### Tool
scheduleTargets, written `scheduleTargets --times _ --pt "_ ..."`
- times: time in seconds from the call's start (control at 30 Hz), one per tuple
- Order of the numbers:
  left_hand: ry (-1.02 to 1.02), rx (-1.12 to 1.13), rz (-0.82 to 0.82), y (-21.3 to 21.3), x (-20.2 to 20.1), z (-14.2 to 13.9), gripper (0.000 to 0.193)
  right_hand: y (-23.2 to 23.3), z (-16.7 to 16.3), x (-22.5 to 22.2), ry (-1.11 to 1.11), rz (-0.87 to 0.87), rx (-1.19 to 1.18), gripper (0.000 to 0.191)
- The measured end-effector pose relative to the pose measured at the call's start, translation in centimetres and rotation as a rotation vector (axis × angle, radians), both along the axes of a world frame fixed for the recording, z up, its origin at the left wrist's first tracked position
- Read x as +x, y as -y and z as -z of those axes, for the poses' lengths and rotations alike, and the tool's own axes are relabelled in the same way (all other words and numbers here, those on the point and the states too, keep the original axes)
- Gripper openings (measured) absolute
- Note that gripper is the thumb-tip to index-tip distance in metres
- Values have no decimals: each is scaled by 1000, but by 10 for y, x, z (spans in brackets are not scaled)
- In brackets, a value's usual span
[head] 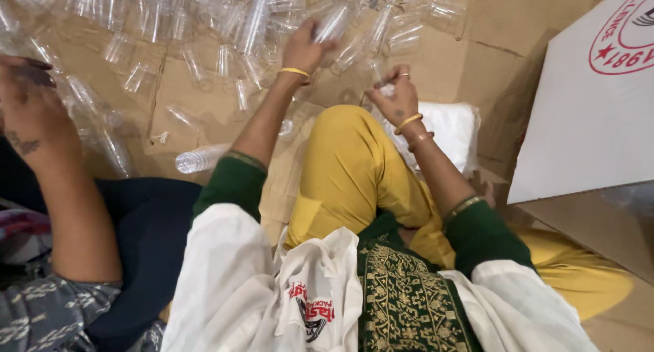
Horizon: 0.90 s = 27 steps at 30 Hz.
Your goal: The person sits on the floor and packs clear plastic cups. They wrap stacks of cups with white paper or film, place wrapped stacks into a clear plastic bag, and set finished stacks aside while handling loose cups from the pile.
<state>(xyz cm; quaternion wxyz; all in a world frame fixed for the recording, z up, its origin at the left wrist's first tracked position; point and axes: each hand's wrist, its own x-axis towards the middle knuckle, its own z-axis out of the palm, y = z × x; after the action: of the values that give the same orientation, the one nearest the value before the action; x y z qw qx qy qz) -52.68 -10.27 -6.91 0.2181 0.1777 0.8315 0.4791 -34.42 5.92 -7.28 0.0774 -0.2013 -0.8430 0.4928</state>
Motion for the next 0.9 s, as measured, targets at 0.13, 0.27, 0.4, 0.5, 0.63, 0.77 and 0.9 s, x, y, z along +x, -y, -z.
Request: scheduleTargets --times 0.13,0.27,0.4,0.5,0.63,0.77,0.9 --pt "644 962 -176 -24 66 -27 53 0 -14 25 -235 -167 -402 57" --pt "711 1013 189 -29 121 -49 63 -7 -29 50 -410 -151 -719 83" --pt "196 505 551 -29 131 -65 76 -20 -24 84 -332 -101 -899 87" --pt "-365 335 891 -40 110 -57 78 -26 -12 121 -351 -56 -1137 80" --pt "36 -92 701 -67 60 -8 69 -41 -4 165 -452 64 -1395 80" --pt "-434 -630 956 -88 37 44 68 -55 -10 179 -391 152 -1388 71" --pt "-313 -355 835 -76 30 44 55 -55 -23 177 -271 245 -1429 57"
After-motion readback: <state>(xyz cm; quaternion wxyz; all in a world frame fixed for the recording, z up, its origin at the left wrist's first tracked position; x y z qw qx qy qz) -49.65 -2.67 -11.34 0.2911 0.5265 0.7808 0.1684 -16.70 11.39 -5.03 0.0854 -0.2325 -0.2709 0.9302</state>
